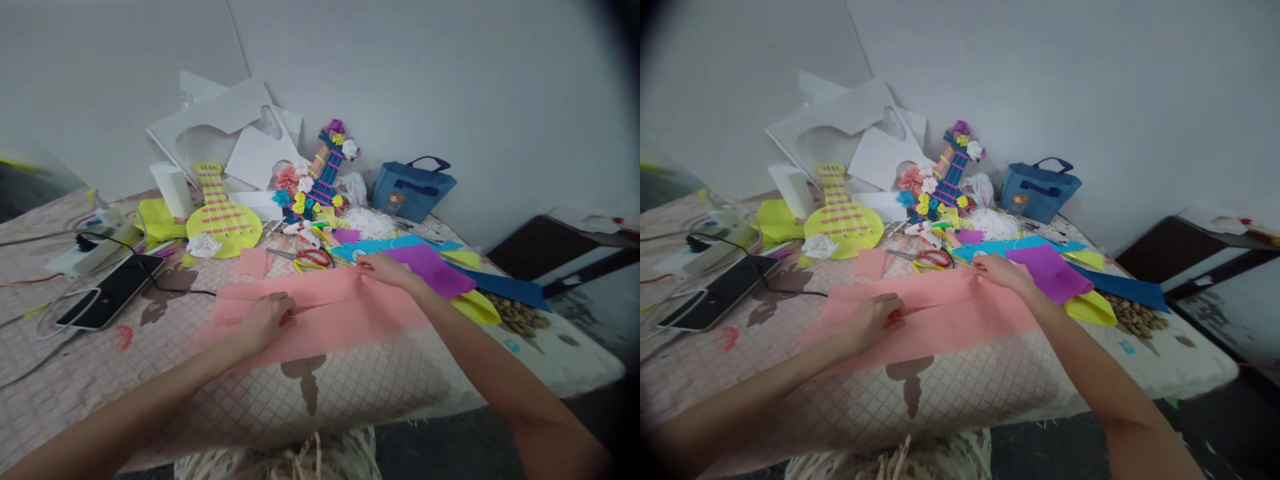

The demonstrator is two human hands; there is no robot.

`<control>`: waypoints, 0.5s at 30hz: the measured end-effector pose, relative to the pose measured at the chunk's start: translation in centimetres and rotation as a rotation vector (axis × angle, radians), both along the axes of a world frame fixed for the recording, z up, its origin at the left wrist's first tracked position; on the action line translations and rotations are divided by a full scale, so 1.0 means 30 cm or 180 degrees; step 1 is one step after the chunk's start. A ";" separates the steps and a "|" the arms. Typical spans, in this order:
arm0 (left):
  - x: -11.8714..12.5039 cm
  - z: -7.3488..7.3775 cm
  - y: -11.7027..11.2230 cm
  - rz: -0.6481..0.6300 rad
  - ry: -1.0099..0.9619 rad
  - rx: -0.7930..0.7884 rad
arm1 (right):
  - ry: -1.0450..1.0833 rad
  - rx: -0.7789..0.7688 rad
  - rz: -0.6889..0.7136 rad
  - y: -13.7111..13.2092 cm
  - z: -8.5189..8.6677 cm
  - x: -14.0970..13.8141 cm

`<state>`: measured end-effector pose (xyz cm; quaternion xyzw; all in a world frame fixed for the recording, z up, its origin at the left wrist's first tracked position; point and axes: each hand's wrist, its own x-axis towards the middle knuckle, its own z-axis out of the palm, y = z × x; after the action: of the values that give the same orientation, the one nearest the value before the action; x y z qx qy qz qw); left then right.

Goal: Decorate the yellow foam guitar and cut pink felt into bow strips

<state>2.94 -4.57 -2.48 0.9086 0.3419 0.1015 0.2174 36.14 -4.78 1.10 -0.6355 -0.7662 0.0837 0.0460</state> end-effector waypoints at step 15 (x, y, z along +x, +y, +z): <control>-0.061 0.006 0.136 -0.0032 -0.0753 -0.1823 | 0.0696 0.1009 -0.2336 0.137 0.191 0.579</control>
<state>1.12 -0.50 -2.30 0.7939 0.3244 0.1050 0.5034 53.52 -0.66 6.84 -0.8389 -0.4827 0.0098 0.2512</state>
